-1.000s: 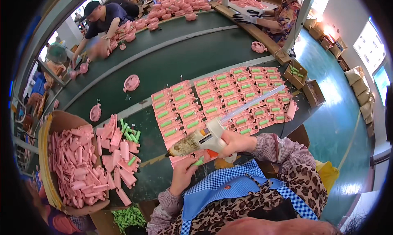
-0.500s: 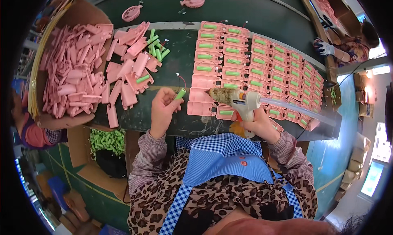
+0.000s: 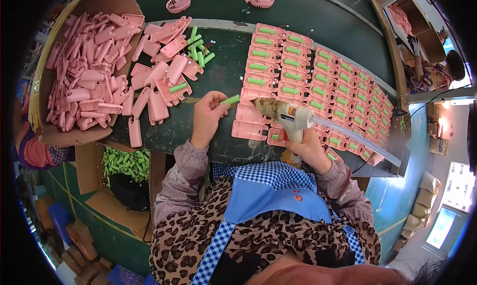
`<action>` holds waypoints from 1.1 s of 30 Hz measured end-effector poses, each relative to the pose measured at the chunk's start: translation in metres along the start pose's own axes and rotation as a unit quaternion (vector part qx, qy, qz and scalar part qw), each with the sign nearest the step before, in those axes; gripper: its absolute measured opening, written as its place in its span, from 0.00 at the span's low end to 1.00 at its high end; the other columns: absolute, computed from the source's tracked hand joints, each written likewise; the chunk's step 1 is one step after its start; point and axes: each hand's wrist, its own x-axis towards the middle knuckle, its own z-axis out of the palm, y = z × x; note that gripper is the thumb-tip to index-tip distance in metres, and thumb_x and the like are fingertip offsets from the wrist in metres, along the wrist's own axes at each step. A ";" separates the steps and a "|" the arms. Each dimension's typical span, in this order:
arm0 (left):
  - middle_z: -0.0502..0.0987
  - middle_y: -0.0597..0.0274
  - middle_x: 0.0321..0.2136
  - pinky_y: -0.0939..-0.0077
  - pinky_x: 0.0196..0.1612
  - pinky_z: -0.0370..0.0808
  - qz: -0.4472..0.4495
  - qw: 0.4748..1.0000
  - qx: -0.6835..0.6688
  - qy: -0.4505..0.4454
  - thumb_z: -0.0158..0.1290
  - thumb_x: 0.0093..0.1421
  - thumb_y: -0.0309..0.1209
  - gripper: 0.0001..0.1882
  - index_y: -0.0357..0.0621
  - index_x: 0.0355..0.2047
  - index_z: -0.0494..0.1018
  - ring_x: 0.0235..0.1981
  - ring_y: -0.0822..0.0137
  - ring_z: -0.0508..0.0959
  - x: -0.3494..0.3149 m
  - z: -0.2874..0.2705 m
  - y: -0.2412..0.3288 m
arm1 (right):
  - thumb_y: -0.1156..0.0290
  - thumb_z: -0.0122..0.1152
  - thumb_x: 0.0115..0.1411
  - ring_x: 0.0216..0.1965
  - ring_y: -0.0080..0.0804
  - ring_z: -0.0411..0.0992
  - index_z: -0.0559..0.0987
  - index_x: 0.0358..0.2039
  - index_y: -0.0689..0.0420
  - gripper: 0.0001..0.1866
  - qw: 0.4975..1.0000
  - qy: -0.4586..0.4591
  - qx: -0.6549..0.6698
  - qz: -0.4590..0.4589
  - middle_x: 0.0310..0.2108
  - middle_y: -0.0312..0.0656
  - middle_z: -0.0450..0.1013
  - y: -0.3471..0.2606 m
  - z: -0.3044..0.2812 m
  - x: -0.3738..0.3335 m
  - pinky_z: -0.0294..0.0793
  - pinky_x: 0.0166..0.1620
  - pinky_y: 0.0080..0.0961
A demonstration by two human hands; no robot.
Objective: Assembling pink plastic housing components by applying hot glue and inserting small green pieces.
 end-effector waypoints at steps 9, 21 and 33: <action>0.74 0.68 0.28 0.86 0.30 0.69 0.064 0.997 0.048 0.005 0.57 0.56 0.22 0.06 0.35 0.34 0.73 0.26 0.80 0.72 0.030 0.011 -0.014 | 0.83 0.56 0.47 0.35 0.24 0.72 0.68 0.44 0.65 0.21 0.999 0.023 -0.019 0.040 0.32 0.37 0.71 -0.008 0.007 0.014 0.73 0.38 0.23; 0.69 0.70 0.30 0.87 0.32 0.67 0.115 0.981 0.157 -0.021 0.57 0.55 0.20 0.06 0.35 0.33 0.73 0.27 0.80 0.69 0.042 0.019 -0.018 | 0.80 0.56 0.47 0.31 0.23 0.71 0.73 0.34 0.64 0.11 0.992 0.093 -0.075 0.031 0.29 0.37 0.73 0.023 -0.008 0.006 0.72 0.33 0.22; 0.65 0.64 0.30 0.76 0.35 0.68 0.170 0.956 0.214 -0.110 0.63 0.44 0.21 0.12 0.37 0.31 0.75 0.31 0.68 0.68 0.053 0.028 -0.022 | 0.84 0.55 0.47 0.38 0.25 0.70 0.69 0.45 0.64 0.21 0.998 0.055 0.000 0.010 0.36 0.39 0.72 0.014 -0.009 -0.011 0.71 0.42 0.23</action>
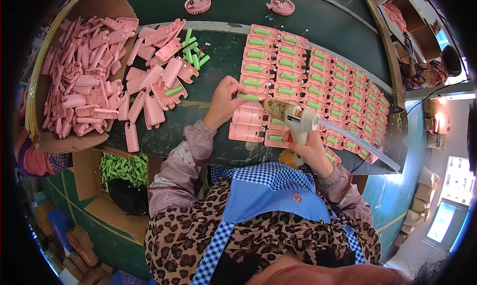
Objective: Assembling pink plastic housing components by applying hot glue and inserting small green pieces.
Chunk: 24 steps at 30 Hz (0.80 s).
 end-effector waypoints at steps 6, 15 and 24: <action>0.65 0.62 0.29 0.71 0.37 0.68 0.059 0.995 0.084 -0.002 0.65 0.42 0.24 0.12 0.39 0.28 0.75 0.33 0.63 0.68 0.003 0.005 -0.006 | 0.82 0.55 0.48 0.38 0.26 0.72 0.71 0.43 0.65 0.19 1.000 0.010 0.011 0.001 0.35 0.39 0.73 -0.006 0.003 -0.009 0.72 0.43 0.24; 0.65 0.61 0.29 0.70 0.38 0.68 0.051 0.995 0.088 -0.005 0.64 0.42 0.22 0.11 0.38 0.26 0.74 0.35 0.60 0.68 0.003 0.006 -0.005 | 0.81 0.55 0.47 0.38 0.27 0.72 0.71 0.43 0.64 0.19 1.000 0.015 0.009 -0.002 0.34 0.39 0.74 -0.006 0.003 -0.010 0.72 0.43 0.25; 0.65 0.58 0.31 0.68 0.40 0.69 0.037 0.994 0.104 -0.023 0.63 0.42 0.22 0.11 0.37 0.26 0.72 0.36 0.57 0.69 0.006 0.005 -0.001 | 0.81 0.55 0.48 0.37 0.25 0.71 0.71 0.43 0.64 0.19 1.000 0.013 0.015 -0.004 0.35 0.38 0.74 -0.002 0.000 -0.010 0.72 0.41 0.23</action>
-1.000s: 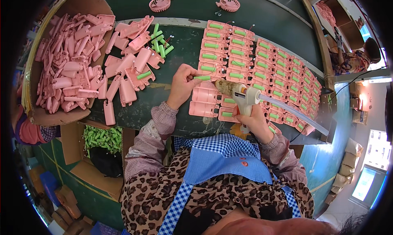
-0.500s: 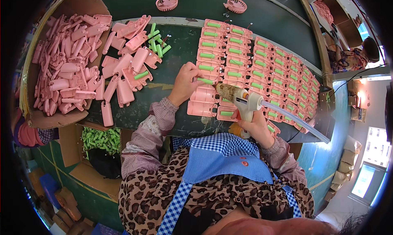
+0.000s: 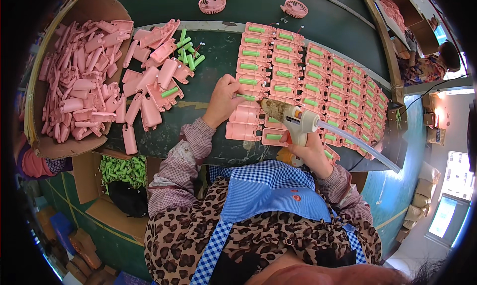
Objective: Assembling pink plastic housing components by applying hot glue and inserting small green pieces.
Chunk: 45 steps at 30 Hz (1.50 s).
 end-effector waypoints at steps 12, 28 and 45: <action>0.64 0.56 0.33 0.68 0.40 0.70 -0.017 0.999 0.020 0.043 0.62 0.44 0.25 0.17 0.38 0.33 0.68 0.36 0.57 0.69 0.003 0.006 0.007 | 0.83 0.55 0.47 0.38 0.25 0.70 0.68 0.47 0.64 0.23 1.000 -0.017 0.011 -0.007 0.35 0.39 0.72 -0.004 -0.002 0.002 0.71 0.43 0.24; 0.64 0.60 0.31 0.74 0.35 0.69 -0.048 0.998 -0.019 0.041 0.59 0.45 0.19 0.09 0.37 0.26 0.71 0.31 0.64 0.69 -0.001 0.007 0.006 | 0.85 0.54 0.48 0.39 0.26 0.70 0.71 0.42 0.64 0.17 1.000 -0.007 0.012 0.009 0.35 0.40 0.72 0.003 -0.003 0.004 0.71 0.45 0.25; 0.64 0.58 0.30 0.70 0.37 0.68 -0.045 0.997 -0.012 0.062 0.59 0.44 0.17 0.10 0.36 0.24 0.69 0.34 0.60 0.68 -0.003 0.014 0.005 | 0.83 0.56 0.49 0.34 0.24 0.71 0.68 0.47 0.63 0.22 0.999 0.005 -0.036 0.005 0.33 0.37 0.73 0.002 0.004 0.020 0.73 0.36 0.22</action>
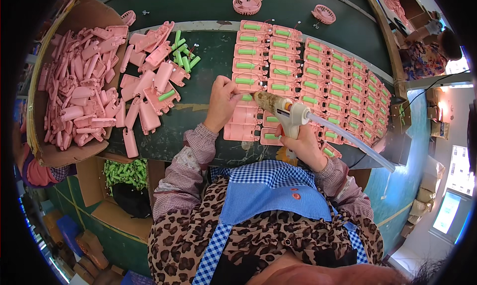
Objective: Assembling pink plastic housing components by applying hot glue and inserting small green pieces.
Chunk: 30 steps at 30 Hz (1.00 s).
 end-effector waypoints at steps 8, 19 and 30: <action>0.64 0.58 0.30 0.69 0.37 0.68 -0.001 1.000 -0.007 0.004 0.59 0.43 0.18 0.10 0.37 0.24 0.68 0.34 0.59 0.68 -0.001 0.000 -0.001 | 0.82 0.57 0.49 0.33 0.23 0.71 0.69 0.45 0.63 0.20 0.999 -0.002 -0.041 0.000 0.32 0.36 0.72 0.001 0.000 0.000 0.72 0.35 0.22; 0.65 0.60 0.31 0.73 0.35 0.69 -0.002 1.000 -0.021 0.001 0.58 0.45 0.17 0.09 0.37 0.26 0.70 0.32 0.64 0.69 0.000 -0.001 0.000 | 0.77 0.59 0.48 0.35 0.28 0.71 0.72 0.41 0.63 0.17 0.998 0.046 -0.051 -0.018 0.33 0.41 0.73 0.008 0.004 -0.011 0.72 0.39 0.26; 0.72 0.66 0.28 0.84 0.32 0.69 -0.055 0.987 0.005 0.149 0.54 0.55 0.18 0.05 0.37 0.33 0.73 0.26 0.77 0.71 -0.020 -0.068 0.006 | 0.83 0.56 0.48 0.41 0.26 0.71 0.70 0.47 0.65 0.22 0.999 -0.032 0.021 -0.026 0.39 0.40 0.74 0.000 -0.001 -0.014 0.72 0.44 0.24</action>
